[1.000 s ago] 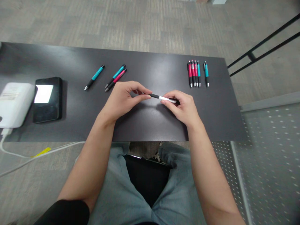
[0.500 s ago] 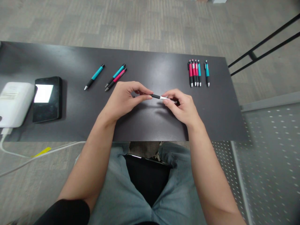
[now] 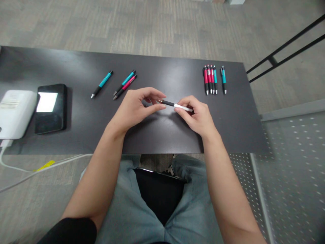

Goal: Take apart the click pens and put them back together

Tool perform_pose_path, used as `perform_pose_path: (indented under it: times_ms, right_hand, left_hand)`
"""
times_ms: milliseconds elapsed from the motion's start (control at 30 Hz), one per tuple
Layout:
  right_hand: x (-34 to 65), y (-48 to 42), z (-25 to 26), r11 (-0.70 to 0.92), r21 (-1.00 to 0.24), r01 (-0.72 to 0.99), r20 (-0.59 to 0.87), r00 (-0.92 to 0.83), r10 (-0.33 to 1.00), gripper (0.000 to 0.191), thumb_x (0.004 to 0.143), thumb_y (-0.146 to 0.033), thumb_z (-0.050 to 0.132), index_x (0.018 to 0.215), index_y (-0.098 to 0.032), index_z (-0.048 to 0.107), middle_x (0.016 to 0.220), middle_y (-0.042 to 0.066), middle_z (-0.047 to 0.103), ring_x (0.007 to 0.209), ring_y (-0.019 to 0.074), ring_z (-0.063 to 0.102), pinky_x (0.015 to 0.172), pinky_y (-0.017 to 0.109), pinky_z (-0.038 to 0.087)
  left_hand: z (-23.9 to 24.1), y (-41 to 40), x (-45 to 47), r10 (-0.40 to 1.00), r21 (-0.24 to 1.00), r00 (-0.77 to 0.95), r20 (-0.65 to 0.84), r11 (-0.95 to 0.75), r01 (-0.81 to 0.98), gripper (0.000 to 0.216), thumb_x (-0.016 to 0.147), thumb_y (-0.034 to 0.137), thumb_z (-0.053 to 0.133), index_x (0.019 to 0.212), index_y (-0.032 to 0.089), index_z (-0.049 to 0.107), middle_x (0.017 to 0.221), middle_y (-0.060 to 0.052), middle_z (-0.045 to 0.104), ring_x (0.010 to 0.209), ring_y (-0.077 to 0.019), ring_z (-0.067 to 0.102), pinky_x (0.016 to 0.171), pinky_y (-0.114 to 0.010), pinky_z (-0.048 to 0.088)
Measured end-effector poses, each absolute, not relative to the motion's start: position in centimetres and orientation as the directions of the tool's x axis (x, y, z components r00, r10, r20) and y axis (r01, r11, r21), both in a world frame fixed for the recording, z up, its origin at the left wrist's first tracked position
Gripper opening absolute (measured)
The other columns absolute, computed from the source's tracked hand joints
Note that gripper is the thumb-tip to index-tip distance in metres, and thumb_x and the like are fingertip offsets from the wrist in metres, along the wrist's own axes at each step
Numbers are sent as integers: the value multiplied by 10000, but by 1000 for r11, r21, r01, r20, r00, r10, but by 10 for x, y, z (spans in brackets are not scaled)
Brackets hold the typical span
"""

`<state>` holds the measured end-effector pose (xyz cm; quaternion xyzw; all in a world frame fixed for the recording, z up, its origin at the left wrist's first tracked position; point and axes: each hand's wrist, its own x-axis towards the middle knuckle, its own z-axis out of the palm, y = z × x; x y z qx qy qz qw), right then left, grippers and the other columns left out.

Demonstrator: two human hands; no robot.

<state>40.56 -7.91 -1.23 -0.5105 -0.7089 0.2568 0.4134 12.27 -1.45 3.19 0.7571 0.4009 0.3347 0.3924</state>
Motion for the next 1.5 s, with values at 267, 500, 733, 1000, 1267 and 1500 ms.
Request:
perform_pose_path:
  times_ms: [267,500,733,1000,1267,1500]
  right_hand:
    - [405,-77,-12,395,-768,504,392,-119,912,407,1144,-692,885,1094,-300,791,968,31,792,781,238,638,770,399,565]
    - [407,-78,-11,409,-738,537,395,-147,907,379,1196,-670,836,1107,-302,856,1008,64,852,841,271,720,841,423,605]
    - [408,-81,-8,376,-731,570,347,-163,923,371,1212,-644,804,1118,-295,886,970,63,870,826,274,730,830,415,615]
    - [406,-79,-9,367,-745,557,365,-121,923,434,1203,-712,802,1108,-291,847,959,49,829,825,257,703,826,396,598]
    - [409,-78,-13,332,-753,569,388,-25,921,501,1202,-795,776,1116,-302,783,885,16,715,753,230,596,759,394,555]
    - [405,-76,-11,361,-747,558,394,-65,917,432,1184,-718,840,1101,-297,799,867,8,725,726,218,585,734,383,533]
  left_hand:
    - [32,-16,128,831,822,525,184,-423,382,669,1150,889,758,946,254,806,888,-69,863,859,-263,776,830,-374,595]
    - [31,-17,129,814,799,552,183,-450,398,507,1209,693,719,952,267,820,903,-60,874,866,-266,777,837,-377,567]
    - [27,-18,130,822,788,537,190,-454,416,431,1184,627,741,960,269,830,905,-58,867,892,-280,788,856,-381,585]
    - [32,-15,129,846,807,492,205,-431,404,587,1172,818,771,1028,256,862,969,-82,883,950,-288,800,855,-395,597]
    - [23,3,67,902,808,377,210,-377,452,581,883,798,1109,1112,305,904,996,-61,858,923,-283,746,822,-416,622]
    - [8,5,73,869,780,462,175,-409,474,364,930,650,1054,998,309,945,944,-56,858,828,-263,744,802,-412,609]
